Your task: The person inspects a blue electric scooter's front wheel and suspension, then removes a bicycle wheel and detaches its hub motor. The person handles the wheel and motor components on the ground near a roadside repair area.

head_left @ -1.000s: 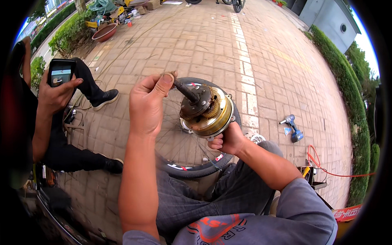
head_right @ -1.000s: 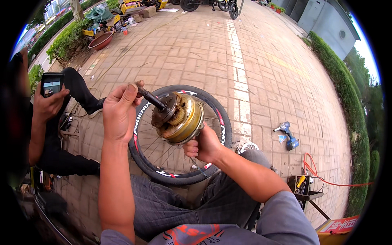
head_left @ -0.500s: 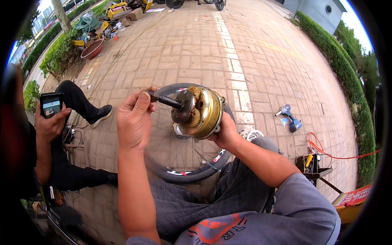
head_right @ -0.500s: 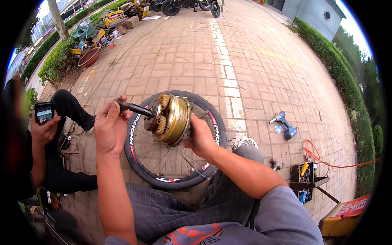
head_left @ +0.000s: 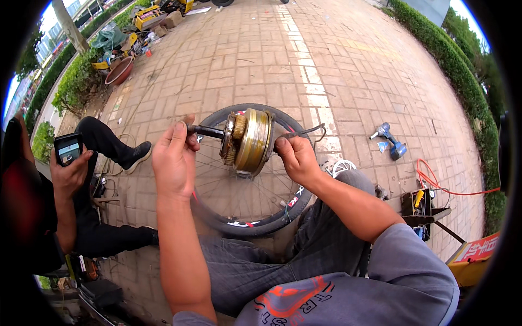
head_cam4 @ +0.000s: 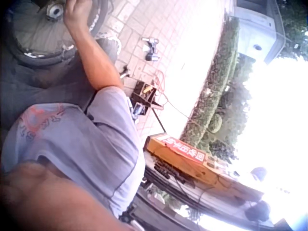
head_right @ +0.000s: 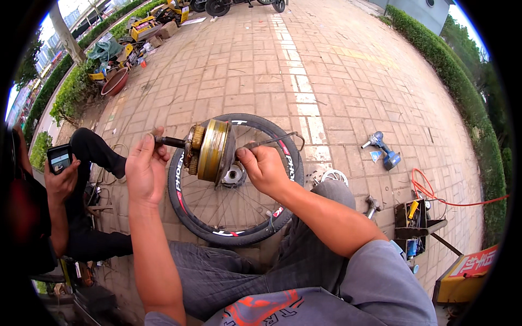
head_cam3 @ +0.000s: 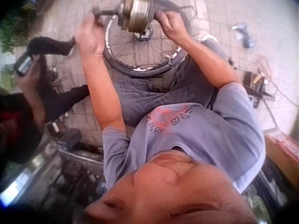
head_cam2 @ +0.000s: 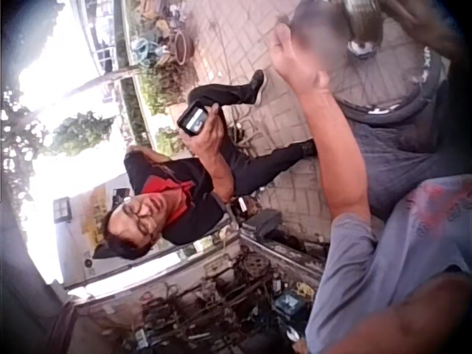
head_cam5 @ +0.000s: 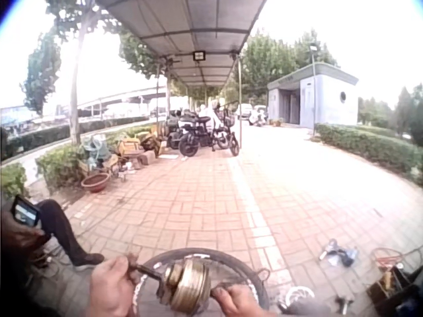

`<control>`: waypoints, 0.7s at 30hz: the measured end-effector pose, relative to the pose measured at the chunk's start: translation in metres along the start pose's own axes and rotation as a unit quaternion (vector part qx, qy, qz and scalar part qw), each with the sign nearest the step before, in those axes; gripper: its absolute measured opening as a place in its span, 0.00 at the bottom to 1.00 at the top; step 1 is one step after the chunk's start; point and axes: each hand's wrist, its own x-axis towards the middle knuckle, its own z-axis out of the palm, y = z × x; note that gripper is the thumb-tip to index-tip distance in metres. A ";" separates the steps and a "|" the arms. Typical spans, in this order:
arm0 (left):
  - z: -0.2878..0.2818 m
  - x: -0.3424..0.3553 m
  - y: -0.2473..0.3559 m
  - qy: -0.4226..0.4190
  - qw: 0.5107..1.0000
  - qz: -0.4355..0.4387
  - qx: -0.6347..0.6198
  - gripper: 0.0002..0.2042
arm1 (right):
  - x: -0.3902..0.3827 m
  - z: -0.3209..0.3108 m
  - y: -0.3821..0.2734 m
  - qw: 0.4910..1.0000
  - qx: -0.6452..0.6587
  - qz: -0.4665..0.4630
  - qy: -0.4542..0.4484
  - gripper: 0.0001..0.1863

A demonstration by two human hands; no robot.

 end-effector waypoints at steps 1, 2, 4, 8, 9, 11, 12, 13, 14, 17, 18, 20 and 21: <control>-0.001 0.000 0.000 -0.002 1.000 0.001 0.003 0.14 | 0.000 0.000 -0.004 0.999 -0.024 -0.037 0.004 0.26; -0.002 -0.001 0.001 -0.004 1.000 0.001 0.006 0.14 | 0.001 -0.001 -0.007 0.996 -0.048 -0.074 0.008 0.26; -0.003 -0.001 0.002 -0.003 1.000 0.005 0.002 0.13 | 0.002 -0.007 -0.010 0.994 -0.066 -0.062 -0.055 0.25; -0.008 0.004 0.002 -0.004 1.000 0.017 -0.016 0.12 | 0.001 -0.010 -0.018 0.987 -0.060 -0.019 -0.147 0.21; -0.012 0.006 0.002 -0.005 1.000 0.019 -0.019 0.12 | 0.000 -0.010 -0.024 0.986 -0.037 -0.007 -0.164 0.19; -0.017 0.009 -0.001 -0.004 1.000 0.019 -0.013 0.11 | -0.001 -0.004 -0.028 0.983 -0.007 0.049 -0.174 0.15; -0.018 0.011 -0.004 -0.003 1.000 0.018 -0.013 0.10 | -0.001 -0.003 -0.030 0.980 0.008 0.095 -0.175 0.15; -0.018 0.011 -0.006 -0.008 1.000 0.012 -0.011 0.10 | 0.000 -0.002 -0.034 0.974 0.022 0.141 -0.175 0.14; -0.020 0.011 -0.007 -0.006 1.000 0.009 -0.006 0.10 | 0.000 -0.001 -0.037 0.966 0.037 0.186 -0.175 0.13; -0.019 0.013 -0.010 0.004 1.000 -0.005 -0.008 0.10 | 0.002 -0.001 -0.042 0.949 0.057 0.252 -0.181 0.14; -0.017 0.013 -0.010 0.014 1.000 -0.010 -0.016 0.10 | 0.002 -0.003 -0.042 0.951 0.031 0.245 -0.188 0.15; -0.014 0.013 -0.010 0.019 0.999 -0.014 -0.030 0.10 | -0.001 -0.004 -0.039 0.967 -0.014 0.155 -0.202 0.15; -0.013 0.013 -0.009 0.013 0.999 -0.013 -0.038 0.10 | -0.003 -0.005 -0.038 0.972 -0.037 0.109 -0.207 0.15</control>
